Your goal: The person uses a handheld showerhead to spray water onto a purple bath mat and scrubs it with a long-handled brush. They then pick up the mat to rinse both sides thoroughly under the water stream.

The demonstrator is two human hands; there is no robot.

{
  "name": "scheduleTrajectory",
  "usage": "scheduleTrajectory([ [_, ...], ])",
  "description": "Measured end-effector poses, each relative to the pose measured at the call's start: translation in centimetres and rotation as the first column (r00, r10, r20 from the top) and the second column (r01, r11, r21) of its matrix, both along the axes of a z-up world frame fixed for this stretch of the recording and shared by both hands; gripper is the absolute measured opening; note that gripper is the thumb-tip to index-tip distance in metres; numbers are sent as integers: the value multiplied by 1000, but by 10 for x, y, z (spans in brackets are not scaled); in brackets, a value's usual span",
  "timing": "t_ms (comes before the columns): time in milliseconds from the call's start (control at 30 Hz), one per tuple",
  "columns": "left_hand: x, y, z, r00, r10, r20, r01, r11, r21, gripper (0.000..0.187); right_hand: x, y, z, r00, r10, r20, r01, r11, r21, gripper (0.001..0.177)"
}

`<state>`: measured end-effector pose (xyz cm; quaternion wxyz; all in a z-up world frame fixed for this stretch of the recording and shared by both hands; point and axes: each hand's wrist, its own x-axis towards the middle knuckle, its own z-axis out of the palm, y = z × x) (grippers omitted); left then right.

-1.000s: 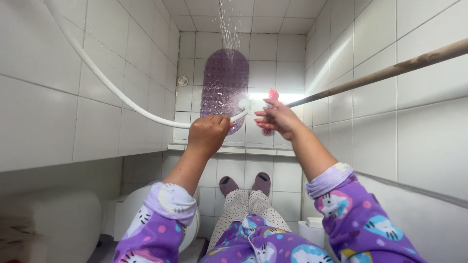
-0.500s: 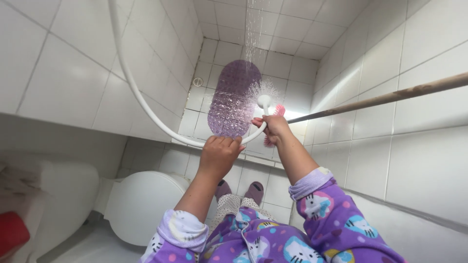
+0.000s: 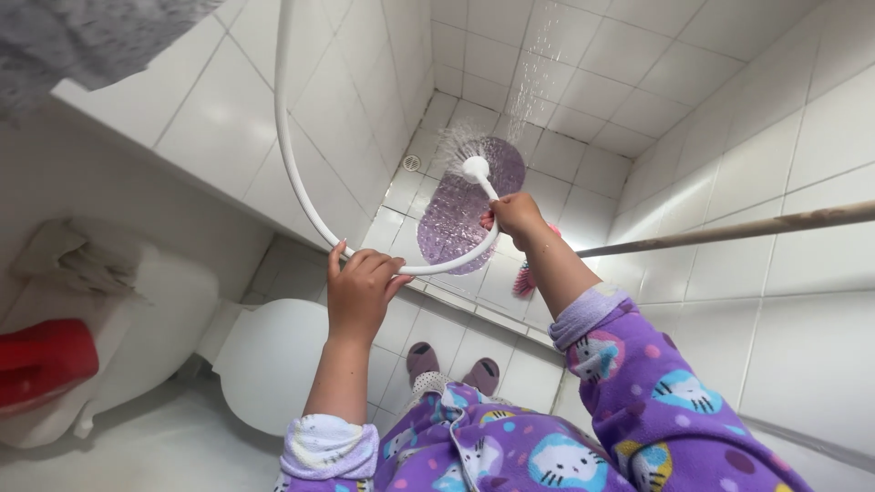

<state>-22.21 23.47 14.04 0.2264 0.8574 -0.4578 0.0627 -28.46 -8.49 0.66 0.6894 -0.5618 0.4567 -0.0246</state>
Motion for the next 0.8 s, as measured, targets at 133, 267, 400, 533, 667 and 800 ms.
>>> scheduleTrajectory([
  [133, 6, 16, 3, 998, 65, -21, -65, 998, -15, 23, 24, 9, 1, 998, 54, 31, -53, 998, -21, 24],
  [267, 9, 28, 6, 994, 103, -28, -103, 995, -13, 24, 37, 25, 22, 995, 101, 0, -101, 994, -41, 23],
  [400, 14, 36, 5, 991, 129, -21, -129, 992, -13, 23, 52, 35, 31, 990, 141, -8, -141, 989, -43, 23],
  [533, 18, 41, 7, 989, 143, -29, -143, 990, -9, 22, 61, 41, 44, 985, 175, -5, -175, 983, -57, 24],
  [667, 23, 44, 8, 986, 166, -20, -166, 986, -20, 23, 72, 42, 47, 982, 187, -14, -187, 980, -67, 22],
  [800, 28, 46, 14, 986, 168, -18, -168, 986, -18, 23, 81, 47, 52, 983, 177, -45, -181, 980, -78, 20],
])
